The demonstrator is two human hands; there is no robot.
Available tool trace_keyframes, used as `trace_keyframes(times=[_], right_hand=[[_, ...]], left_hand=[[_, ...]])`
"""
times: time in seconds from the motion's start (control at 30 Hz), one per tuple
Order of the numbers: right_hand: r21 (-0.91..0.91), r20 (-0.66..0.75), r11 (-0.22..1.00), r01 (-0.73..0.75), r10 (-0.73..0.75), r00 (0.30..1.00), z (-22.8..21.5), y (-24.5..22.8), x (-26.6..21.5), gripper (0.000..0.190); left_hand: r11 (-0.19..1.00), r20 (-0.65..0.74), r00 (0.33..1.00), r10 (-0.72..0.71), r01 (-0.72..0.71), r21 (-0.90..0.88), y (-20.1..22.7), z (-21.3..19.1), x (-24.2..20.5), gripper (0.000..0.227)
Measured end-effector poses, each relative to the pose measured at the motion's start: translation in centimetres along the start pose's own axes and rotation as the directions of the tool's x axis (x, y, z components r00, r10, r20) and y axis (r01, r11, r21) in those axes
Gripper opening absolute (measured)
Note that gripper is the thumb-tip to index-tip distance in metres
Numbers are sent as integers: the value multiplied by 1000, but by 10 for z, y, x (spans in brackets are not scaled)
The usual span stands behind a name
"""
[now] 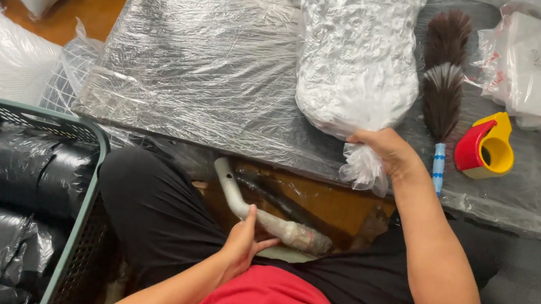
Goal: A person prepares a pillow for shipping by dusting it, placing it in a plastic sleeve, using a vacuum to compress it, and tying the end of the bag.
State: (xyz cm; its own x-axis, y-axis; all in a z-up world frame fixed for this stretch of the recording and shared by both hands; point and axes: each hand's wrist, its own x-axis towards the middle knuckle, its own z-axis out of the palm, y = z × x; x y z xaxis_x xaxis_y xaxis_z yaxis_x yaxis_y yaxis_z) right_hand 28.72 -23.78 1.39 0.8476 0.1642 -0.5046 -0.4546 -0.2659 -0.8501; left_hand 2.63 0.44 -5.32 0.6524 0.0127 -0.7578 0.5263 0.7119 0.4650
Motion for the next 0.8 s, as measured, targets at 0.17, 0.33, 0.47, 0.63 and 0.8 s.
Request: trace_keyframes(times=[0.17, 0.33, 0.47, 0.63, 0.8], right_hand=[[203, -11, 979, 21, -19, 1000, -15, 58, 58, 75], [163, -28, 985, 57, -53, 998, -18, 73, 70, 74], [47, -74, 997, 61, -57, 996, -24, 93, 85, 72], [-63, -99, 997, 39, -46, 994, -22, 92, 69, 69], [-376, -102, 925, -58, 21, 995, -18, 70, 48, 69]], left_hand=[[989, 35, 992, 123, -126, 76, -7, 60, 67, 90], [973, 99, 978, 184, -196, 121, -35, 96, 152, 68], [927, 242, 969, 38, -125, 353, -19, 109, 148, 54], [648, 298, 953, -59, -190, 737, -2, 79, 149, 33], [747, 435, 893, 114, -365, 555, 42, 79, 108, 50]])
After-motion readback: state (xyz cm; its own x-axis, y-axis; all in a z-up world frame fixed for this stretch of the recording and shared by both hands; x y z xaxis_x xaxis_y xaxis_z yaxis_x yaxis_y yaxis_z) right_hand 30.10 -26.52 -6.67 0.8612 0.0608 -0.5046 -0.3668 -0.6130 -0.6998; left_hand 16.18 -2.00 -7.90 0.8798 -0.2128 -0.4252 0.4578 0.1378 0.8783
